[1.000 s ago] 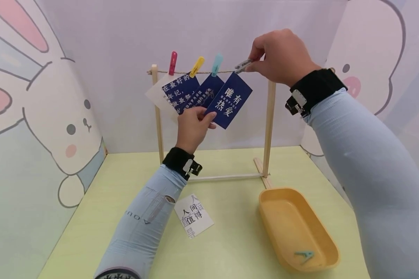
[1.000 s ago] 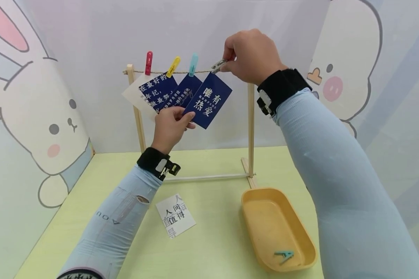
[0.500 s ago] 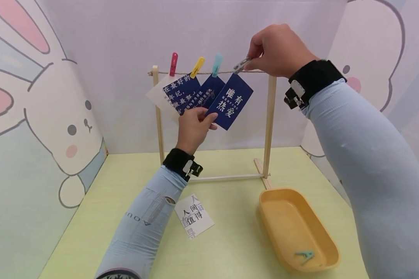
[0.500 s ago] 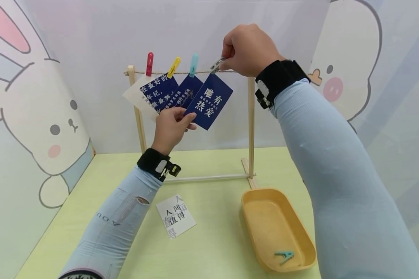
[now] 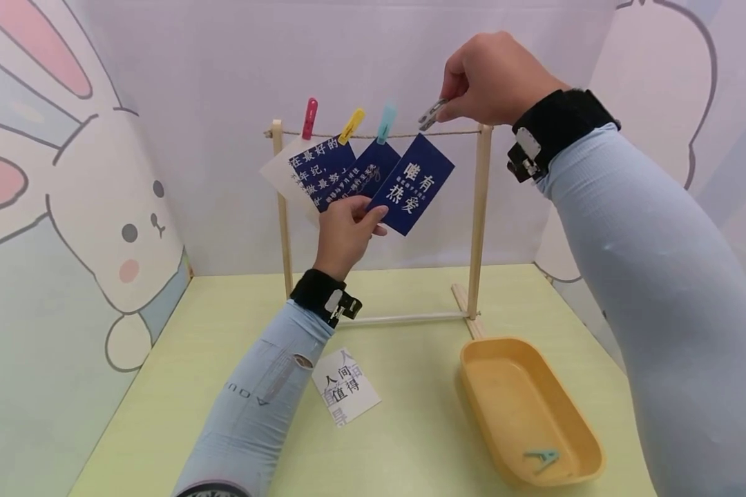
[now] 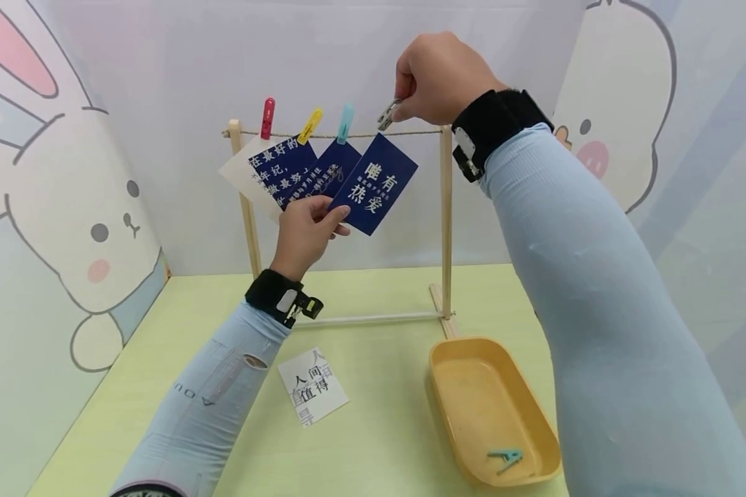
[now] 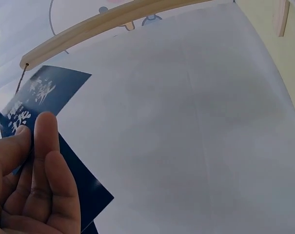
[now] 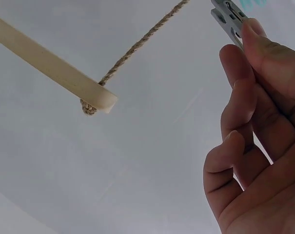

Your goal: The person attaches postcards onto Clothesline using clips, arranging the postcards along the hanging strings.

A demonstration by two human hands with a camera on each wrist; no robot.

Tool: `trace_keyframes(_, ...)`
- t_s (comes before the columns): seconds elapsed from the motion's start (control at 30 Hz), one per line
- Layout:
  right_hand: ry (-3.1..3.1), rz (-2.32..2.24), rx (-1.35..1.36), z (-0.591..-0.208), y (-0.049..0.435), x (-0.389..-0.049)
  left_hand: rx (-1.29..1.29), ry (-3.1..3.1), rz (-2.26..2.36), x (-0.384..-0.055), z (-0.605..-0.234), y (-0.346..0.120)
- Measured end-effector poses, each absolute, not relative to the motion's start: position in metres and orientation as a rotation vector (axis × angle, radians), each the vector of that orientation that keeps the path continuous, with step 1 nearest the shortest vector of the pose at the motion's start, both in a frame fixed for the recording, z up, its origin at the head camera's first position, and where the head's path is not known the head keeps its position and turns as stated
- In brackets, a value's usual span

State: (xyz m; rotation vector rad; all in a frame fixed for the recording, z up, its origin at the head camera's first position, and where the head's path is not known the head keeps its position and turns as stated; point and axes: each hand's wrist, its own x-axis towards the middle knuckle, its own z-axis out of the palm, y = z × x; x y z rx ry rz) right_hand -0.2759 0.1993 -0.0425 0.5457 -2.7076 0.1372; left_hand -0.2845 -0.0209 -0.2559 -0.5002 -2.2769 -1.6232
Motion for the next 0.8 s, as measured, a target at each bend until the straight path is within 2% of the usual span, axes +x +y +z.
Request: trace_keyframes(0.8, -2.820, 0.041, 0.518, -0.033, 0.176, -0.280, -0.421, -2.321, -1.588, -0.289, -0.248, -0.023)
